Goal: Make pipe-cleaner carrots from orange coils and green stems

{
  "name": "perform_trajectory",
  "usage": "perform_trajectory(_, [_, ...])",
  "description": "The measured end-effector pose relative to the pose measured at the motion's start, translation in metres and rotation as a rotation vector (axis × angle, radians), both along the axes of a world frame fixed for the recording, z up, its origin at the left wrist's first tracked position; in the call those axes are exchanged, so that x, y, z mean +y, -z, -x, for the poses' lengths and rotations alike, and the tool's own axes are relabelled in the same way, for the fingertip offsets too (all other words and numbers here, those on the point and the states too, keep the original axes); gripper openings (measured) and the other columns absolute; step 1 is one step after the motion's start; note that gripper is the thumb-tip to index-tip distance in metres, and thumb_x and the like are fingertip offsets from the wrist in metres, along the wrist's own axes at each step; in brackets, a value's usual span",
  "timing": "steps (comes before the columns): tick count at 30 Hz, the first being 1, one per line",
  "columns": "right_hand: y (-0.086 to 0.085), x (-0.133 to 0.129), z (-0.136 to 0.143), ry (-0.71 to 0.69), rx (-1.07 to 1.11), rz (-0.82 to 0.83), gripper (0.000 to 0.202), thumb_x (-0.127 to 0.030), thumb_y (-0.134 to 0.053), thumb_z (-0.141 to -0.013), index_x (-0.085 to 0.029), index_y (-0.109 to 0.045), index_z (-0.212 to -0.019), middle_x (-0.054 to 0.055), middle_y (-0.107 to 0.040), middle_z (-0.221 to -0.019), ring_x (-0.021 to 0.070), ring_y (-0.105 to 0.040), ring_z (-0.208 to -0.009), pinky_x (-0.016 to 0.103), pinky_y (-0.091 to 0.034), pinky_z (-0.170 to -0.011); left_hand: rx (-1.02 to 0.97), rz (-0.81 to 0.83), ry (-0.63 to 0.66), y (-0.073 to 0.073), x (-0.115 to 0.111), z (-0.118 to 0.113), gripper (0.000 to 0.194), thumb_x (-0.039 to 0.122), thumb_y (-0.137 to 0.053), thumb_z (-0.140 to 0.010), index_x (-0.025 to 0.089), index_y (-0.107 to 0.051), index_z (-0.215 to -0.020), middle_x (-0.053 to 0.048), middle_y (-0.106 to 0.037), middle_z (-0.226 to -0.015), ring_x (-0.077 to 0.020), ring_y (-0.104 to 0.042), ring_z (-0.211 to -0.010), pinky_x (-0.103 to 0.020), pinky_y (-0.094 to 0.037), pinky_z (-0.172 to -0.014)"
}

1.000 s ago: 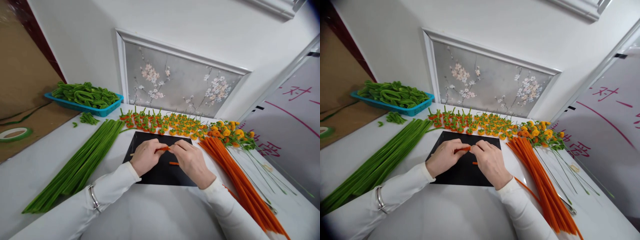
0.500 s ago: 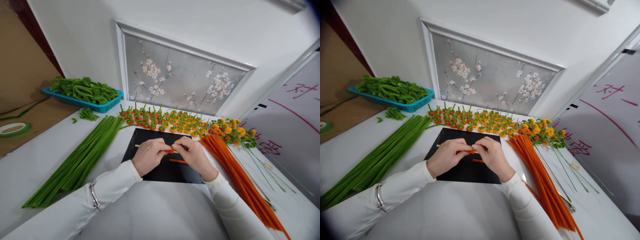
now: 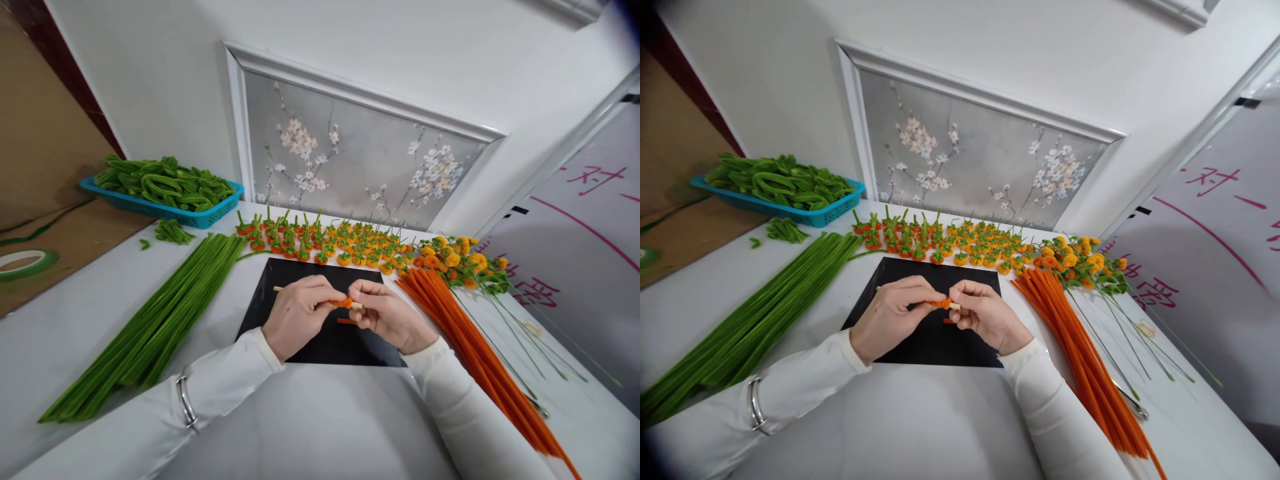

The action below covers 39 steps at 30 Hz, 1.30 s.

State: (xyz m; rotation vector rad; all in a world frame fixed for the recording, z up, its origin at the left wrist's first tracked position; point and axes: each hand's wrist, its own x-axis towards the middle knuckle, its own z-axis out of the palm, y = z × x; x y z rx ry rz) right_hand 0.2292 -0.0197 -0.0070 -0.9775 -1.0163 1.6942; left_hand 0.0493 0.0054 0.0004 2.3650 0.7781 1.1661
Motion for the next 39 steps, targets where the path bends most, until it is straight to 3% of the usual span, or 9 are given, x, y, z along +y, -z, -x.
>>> perform_trajectory(4, [-0.001,-0.002,0.001,0.003,-0.037,-0.051,0.023,-0.032,-0.072,-0.072,-0.017,-0.054,-0.073,-0.004,-0.055,-0.061,0.0058,-0.051,-0.050,0.015,-0.036,-0.044,-0.066,0.143,-0.011,-0.001,-0.001,0.000,0.021,0.005,-0.058,-0.079,0.018,-0.073,-0.085,-0.002,-0.064,-0.076,-0.0112,-0.059,-0.067,-0.021,-0.043,-0.059])
perform_trajectory(8, [-0.009,-0.010,0.008,0.032,-0.240,-0.194,0.023,-0.037,-0.062,-0.081,-0.016,-0.056,-0.073,-0.003,-0.055,-0.062,0.0053,-0.049,-0.050,0.018,-0.038,-0.048,-0.112,0.240,-0.025,-0.001,0.000,0.000,0.021,0.007,-0.059,-0.078,0.018,-0.073,-0.090,-0.001,-0.063,-0.075,-0.0101,-0.058,-0.065,-0.020,-0.044,-0.060])
perform_trajectory(15, [-0.009,-0.014,0.013,0.079,-0.501,-0.413,0.025,-0.040,-0.056,-0.085,-0.017,-0.059,-0.077,-0.001,-0.057,-0.065,0.0092,-0.053,-0.057,0.021,-0.043,-0.054,-0.108,0.260,-0.042,-0.001,0.004,0.002,0.025,0.012,-0.060,-0.079,0.022,-0.073,-0.097,0.000,-0.062,-0.071,-0.0102,-0.057,-0.064,-0.020,-0.044,-0.059])
perform_trajectory(21, [-0.001,-0.012,0.012,0.229,-0.727,-0.642,0.020,-0.033,-0.053,-0.087,-0.018,-0.063,-0.079,0.001,-0.062,-0.070,0.0129,-0.057,-0.062,0.023,-0.046,-0.057,-0.106,0.285,-0.030,0.002,0.007,0.004,0.024,0.016,-0.062,-0.078,0.022,-0.073,-0.099,0.000,-0.062,-0.071,-0.0109,-0.057,-0.065,-0.020,-0.044,-0.059])
perform_trajectory(26, [0.001,-0.011,0.011,0.335,-0.845,-0.737,0.018,-0.034,-0.056,-0.086,-0.020,-0.065,-0.079,0.002,-0.065,-0.072,0.0143,-0.057,-0.063,0.025,-0.043,-0.057,-0.122,0.306,0.010,0.002,0.007,0.004,0.025,0.014,-0.063,-0.077,0.022,-0.073,-0.098,0.000,-0.063,-0.073,-0.0108,-0.057,-0.064,-0.021,-0.045,-0.058])
perform_trajectory(32, [0.002,-0.011,0.013,0.369,-0.820,-0.732,0.019,-0.037,-0.056,-0.085,-0.020,-0.061,-0.080,0.000,-0.058,-0.064,0.0133,-0.052,-0.056,0.025,-0.040,-0.053,-0.111,0.245,-0.005,-0.001,0.000,0.002,0.026,0.010,-0.062,-0.077,0.022,-0.073,-0.097,0.001,-0.058,-0.068,-0.0096,-0.055,-0.061,-0.019,-0.043,-0.055])
perform_trajectory(36, [-0.001,-0.014,0.019,0.329,-0.778,-0.737,0.022,-0.036,-0.049,-0.090,-0.020,-0.057,-0.078,0.000,-0.055,-0.064,0.0125,-0.050,-0.055,0.024,-0.039,-0.052,-0.137,0.127,-0.041,-0.002,-0.003,0.001,0.027,0.008,-0.059,-0.079,0.022,-0.073,-0.098,0.000,-0.059,-0.071,-0.0097,-0.055,-0.061,-0.020,-0.043,-0.056])
perform_trajectory(39, [-0.001,-0.017,0.026,0.372,-0.784,-0.739,0.024,-0.036,-0.046,-0.091,-0.020,-0.054,-0.076,-0.001,-0.051,-0.062,0.0116,-0.046,-0.053,0.024,-0.036,-0.050,-0.137,0.055,-0.065,0.001,-0.005,0.000,0.026,0.010,-0.057,-0.082,0.022,-0.072,-0.099,0.000,-0.060,-0.072,-0.0098,-0.055,-0.061,-0.020,-0.042,-0.055])
